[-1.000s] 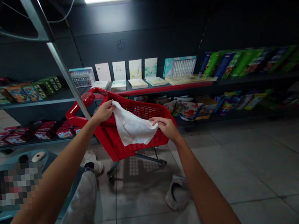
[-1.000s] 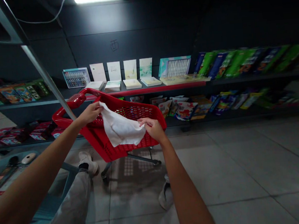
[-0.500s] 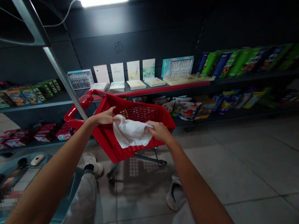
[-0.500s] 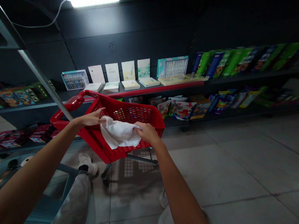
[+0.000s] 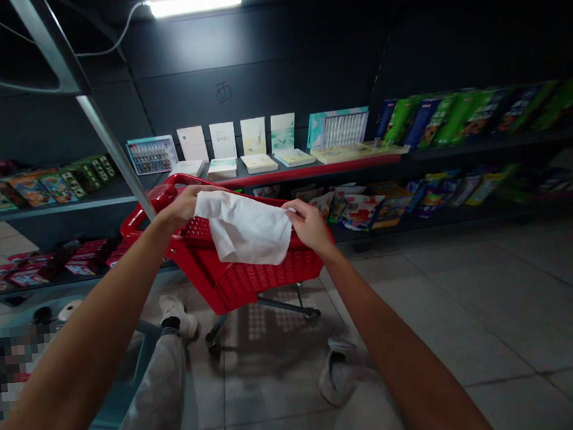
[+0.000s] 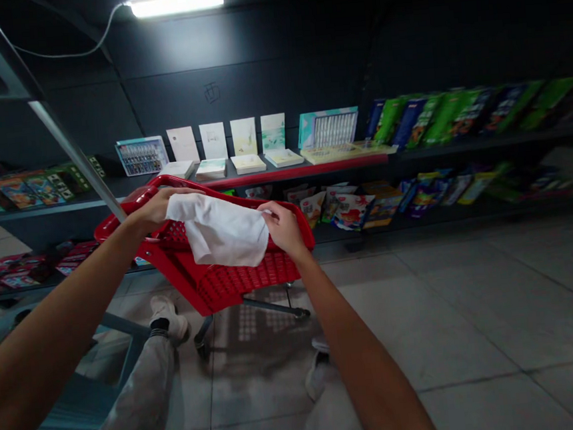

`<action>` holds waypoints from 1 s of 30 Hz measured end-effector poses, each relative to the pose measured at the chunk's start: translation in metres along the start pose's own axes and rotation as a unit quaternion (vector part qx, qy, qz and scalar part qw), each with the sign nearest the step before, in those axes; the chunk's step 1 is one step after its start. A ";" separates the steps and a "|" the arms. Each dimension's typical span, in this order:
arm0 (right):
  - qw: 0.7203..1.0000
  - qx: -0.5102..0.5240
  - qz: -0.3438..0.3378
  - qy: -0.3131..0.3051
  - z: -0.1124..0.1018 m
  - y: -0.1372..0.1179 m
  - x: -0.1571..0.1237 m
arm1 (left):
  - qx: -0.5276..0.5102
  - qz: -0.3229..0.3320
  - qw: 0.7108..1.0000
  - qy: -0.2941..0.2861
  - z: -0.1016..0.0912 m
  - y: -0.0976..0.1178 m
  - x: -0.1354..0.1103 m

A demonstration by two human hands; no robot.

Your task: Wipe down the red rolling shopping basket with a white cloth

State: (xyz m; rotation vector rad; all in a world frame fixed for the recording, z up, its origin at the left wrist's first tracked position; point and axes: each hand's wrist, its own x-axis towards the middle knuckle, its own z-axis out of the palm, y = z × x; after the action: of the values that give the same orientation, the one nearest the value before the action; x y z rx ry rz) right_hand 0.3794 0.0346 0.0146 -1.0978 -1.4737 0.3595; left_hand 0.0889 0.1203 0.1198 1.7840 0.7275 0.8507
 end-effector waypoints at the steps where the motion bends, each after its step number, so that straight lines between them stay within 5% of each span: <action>1: 1.000 -0.002 0.000 0.011 0.000 -0.001 -0.003 | -0.001 0.000 1.000 -0.002 0.001 0.002 -0.003; 6: 0.998 -0.024 0.022 -0.057 -0.003 0.015 -0.019 | 0.033 -0.020 0.999 -0.031 0.006 -0.008 -0.018; 10: 0.988 -0.057 0.008 -0.141 -0.005 0.024 0.007 | 0.026 0.022 0.999 0.006 0.003 -0.030 -0.001; 16: 0.991 -0.116 -0.068 -0.005 -0.018 -0.005 0.050 | -0.010 0.106 0.985 0.136 -0.004 -0.024 0.021; 21: 0.978 -0.150 -0.124 -0.069 -0.039 -0.017 0.002 | 0.152 0.114 0.980 0.056 0.005 -0.003 -0.023; 27: 0.957 -0.148 -0.147 -0.202 -0.039 -0.002 -0.058 | 0.326 0.071 0.930 -0.155 0.012 -0.006 -0.066; 30: 0.944 -0.181 -0.149 -0.233 -0.035 0.002 -0.068 | 0.384 0.071 0.907 -0.159 0.017 -0.004 -0.071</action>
State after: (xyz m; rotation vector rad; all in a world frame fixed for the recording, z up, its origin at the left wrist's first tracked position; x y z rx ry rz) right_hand 0.4011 -0.0305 -0.0193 -1.0944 -2.1625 0.1381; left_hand 0.0613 0.0567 0.0959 2.6286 0.7759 0.3414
